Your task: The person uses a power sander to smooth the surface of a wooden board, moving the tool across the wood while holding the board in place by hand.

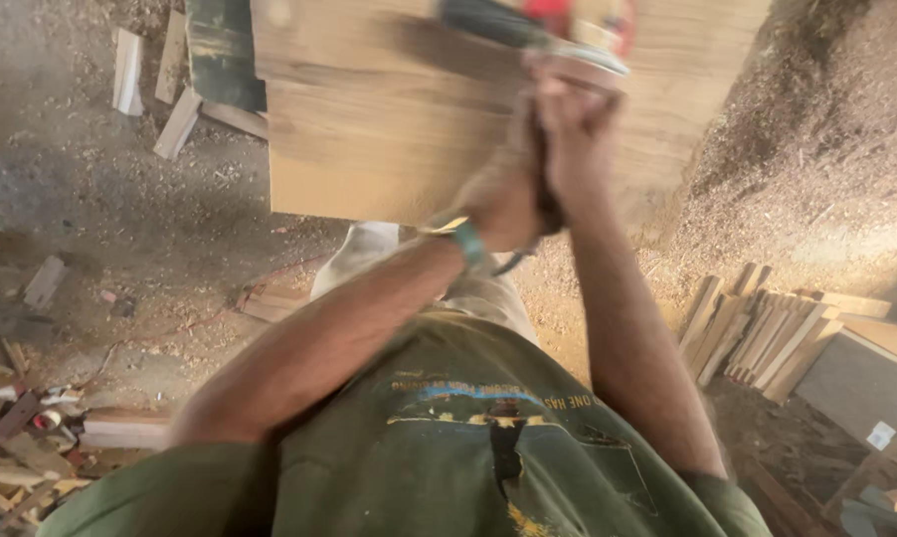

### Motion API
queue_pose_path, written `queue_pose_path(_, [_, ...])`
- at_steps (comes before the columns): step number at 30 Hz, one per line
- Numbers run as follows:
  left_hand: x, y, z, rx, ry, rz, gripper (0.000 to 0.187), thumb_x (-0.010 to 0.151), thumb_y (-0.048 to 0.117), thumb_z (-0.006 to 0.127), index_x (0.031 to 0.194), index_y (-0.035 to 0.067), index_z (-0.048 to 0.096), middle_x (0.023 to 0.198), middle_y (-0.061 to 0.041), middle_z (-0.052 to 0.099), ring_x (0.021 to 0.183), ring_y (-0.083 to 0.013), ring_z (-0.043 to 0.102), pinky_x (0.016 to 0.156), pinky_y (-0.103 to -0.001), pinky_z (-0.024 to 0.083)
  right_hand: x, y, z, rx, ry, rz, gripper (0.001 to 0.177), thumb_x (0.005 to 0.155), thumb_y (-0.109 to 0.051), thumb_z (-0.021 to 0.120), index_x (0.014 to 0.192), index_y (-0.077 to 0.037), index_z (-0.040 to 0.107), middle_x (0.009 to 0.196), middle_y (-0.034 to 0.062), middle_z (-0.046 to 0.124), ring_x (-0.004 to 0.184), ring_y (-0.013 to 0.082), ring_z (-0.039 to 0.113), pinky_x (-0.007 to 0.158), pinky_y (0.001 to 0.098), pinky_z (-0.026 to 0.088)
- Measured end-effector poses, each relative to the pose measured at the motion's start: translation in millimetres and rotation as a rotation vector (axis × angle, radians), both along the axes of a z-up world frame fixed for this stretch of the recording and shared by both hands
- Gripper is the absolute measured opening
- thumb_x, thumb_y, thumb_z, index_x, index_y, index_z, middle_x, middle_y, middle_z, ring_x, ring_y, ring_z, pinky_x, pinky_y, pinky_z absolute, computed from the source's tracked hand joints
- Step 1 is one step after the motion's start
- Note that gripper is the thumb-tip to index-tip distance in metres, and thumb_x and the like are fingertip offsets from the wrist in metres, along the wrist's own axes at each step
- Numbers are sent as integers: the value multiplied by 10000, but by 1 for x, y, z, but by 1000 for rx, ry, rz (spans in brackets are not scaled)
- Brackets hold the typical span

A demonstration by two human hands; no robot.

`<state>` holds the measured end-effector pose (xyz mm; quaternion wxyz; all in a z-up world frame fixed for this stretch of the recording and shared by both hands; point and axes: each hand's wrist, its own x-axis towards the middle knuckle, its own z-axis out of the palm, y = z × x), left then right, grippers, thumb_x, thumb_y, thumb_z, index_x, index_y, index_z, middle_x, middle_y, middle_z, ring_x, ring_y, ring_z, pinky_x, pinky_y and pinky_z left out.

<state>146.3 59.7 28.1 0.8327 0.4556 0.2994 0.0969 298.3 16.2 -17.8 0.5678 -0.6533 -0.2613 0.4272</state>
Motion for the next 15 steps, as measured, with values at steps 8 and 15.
queue_pose_path(8, [55,8,58,650,383,-458,877,891,409,586,1500,11,96,1306,-221,580,1148,-359,635,944,-505,568,55,-63,33,-342,-122,-390,805,953,-477,725,1510,-60,321,1460,216,474,1351,366,526,1133,515,479])
queue_pose_path(15, [-23,13,8,2141,607,-554,856,1013,542,560,1446,-74,152,1548,-245,391,1411,-468,485,1103,-682,464,-41,28,-7,73,-127,130,520,1127,-265,636,1512,11,423,1476,226,552,1330,353,593,1127,455,532])
